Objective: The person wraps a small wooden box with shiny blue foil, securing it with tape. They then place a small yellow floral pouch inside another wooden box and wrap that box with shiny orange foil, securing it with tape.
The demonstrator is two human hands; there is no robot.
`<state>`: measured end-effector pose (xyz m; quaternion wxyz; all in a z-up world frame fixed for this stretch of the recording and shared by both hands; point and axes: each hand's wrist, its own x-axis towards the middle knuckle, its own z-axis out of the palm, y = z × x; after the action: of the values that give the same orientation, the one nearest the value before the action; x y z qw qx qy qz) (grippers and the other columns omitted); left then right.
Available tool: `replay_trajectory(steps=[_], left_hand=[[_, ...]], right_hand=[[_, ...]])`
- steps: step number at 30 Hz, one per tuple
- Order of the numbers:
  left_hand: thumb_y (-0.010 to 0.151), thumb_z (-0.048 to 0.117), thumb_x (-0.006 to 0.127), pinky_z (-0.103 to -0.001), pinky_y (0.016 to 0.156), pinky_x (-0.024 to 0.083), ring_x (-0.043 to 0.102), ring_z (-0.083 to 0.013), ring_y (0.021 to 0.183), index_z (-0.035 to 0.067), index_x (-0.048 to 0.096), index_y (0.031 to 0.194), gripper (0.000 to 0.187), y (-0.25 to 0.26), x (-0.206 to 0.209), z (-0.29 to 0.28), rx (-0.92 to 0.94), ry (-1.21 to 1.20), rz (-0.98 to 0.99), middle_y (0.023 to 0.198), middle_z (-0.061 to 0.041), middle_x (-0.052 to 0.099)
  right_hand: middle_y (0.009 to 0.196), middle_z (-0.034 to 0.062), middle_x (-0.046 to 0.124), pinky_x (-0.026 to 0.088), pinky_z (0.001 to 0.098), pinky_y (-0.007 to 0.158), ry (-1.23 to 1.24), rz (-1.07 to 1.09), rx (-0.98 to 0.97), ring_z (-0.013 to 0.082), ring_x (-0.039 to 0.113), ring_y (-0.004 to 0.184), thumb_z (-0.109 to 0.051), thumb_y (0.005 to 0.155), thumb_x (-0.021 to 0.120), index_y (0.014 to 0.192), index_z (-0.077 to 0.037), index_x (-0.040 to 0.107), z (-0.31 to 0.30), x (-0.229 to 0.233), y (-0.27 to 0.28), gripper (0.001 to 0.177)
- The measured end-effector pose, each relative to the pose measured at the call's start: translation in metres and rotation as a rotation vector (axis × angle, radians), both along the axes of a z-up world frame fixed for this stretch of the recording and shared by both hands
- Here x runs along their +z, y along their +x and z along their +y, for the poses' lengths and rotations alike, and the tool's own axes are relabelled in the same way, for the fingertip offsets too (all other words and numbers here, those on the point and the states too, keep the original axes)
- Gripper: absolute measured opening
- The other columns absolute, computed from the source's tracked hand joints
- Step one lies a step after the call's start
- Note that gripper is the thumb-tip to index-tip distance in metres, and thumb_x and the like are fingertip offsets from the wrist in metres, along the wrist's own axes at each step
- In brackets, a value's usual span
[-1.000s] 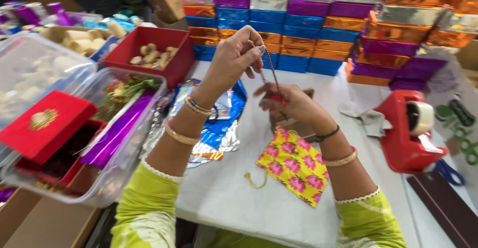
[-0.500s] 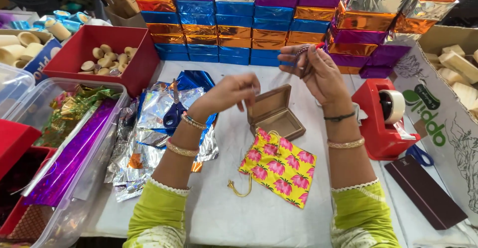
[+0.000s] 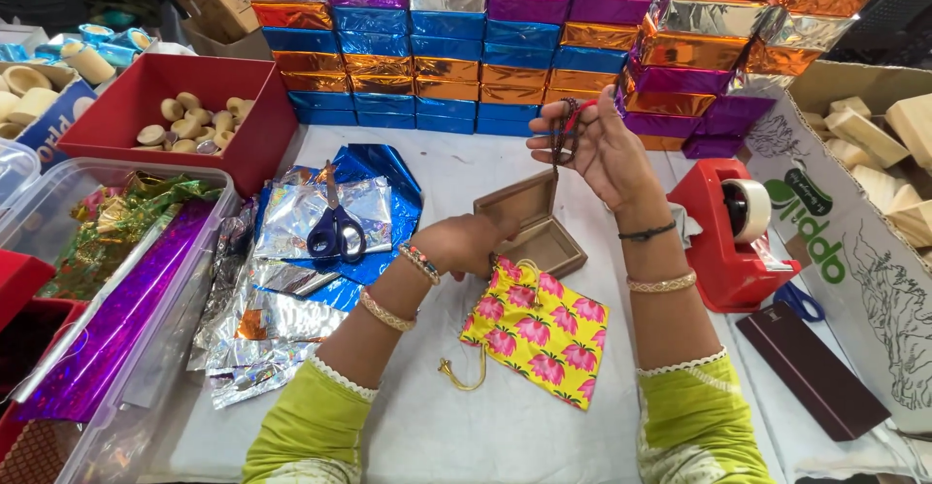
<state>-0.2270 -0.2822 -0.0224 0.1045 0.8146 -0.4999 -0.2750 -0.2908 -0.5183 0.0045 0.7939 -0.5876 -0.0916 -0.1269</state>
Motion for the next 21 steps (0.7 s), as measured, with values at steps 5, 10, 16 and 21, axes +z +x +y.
replay_trajectory(steps=[5, 10, 16, 21], left_hand=[[0.078, 0.017, 0.076, -0.042, 0.060, 0.057, 0.073, -0.0296, 0.073, 0.019, 0.064, 0.109, 0.034, 0.017, -0.039, -0.019, -0.163, -0.180, -0.161, 0.089, -0.012, 0.075], [0.082, 0.019, 0.076, -0.042, 0.069, 0.055, 0.071, -0.0318, 0.081, 0.011, 0.069, 0.099, 0.019, 0.035, -0.029, -0.014, -0.187, -0.554, -0.185, 0.087, -0.014, 0.074], [0.094, 0.015, 0.071, -0.038, 0.067, 0.054, 0.067, -0.0322, 0.076, 0.004, 0.060, 0.099, 0.017, 0.031, -0.001, -0.006, 0.030, -0.953, 0.133, 0.079, -0.014, 0.070], [0.090, 0.011, 0.071, -0.039, 0.066, 0.052, 0.066, -0.0304, 0.076, 0.003, 0.053, 0.098, 0.021, 0.023, 0.017, 0.004, 0.159, -1.078, -0.037, 0.079, -0.010, 0.064]], right_hand=[[0.126, 0.0215, 0.068, 0.057, 0.0509, 0.101, 0.044, -0.003, 0.096, 0.0343, 0.070, 0.115, -0.071, 0.100, 0.026, 0.134, 0.003, 0.059, 0.002, 0.004, -0.002, 0.088], [0.124, 0.0161, 0.068, 0.054, 0.0430, 0.091, -0.090, 0.011, 0.063, 0.0270, 0.067, 0.104, -0.061, 0.107, 0.039, 0.137, 0.000, 0.058, 0.001, 0.000, -0.006, 0.070], [0.109, 0.0053, 0.067, 0.050, 0.0281, 0.074, -0.767, 0.060, 0.023, 0.0097, 0.058, 0.087, -0.030, 0.101, 0.066, 0.123, -0.001, 0.061, 0.027, -0.005, 0.000, 0.037], [0.113, 0.0005, 0.068, 0.052, 0.0206, 0.086, -0.807, -0.016, 0.100, 0.0018, 0.060, 0.100, -0.018, 0.096, 0.074, 0.120, 0.000, 0.062, 0.031, -0.018, 0.010, 0.032]])
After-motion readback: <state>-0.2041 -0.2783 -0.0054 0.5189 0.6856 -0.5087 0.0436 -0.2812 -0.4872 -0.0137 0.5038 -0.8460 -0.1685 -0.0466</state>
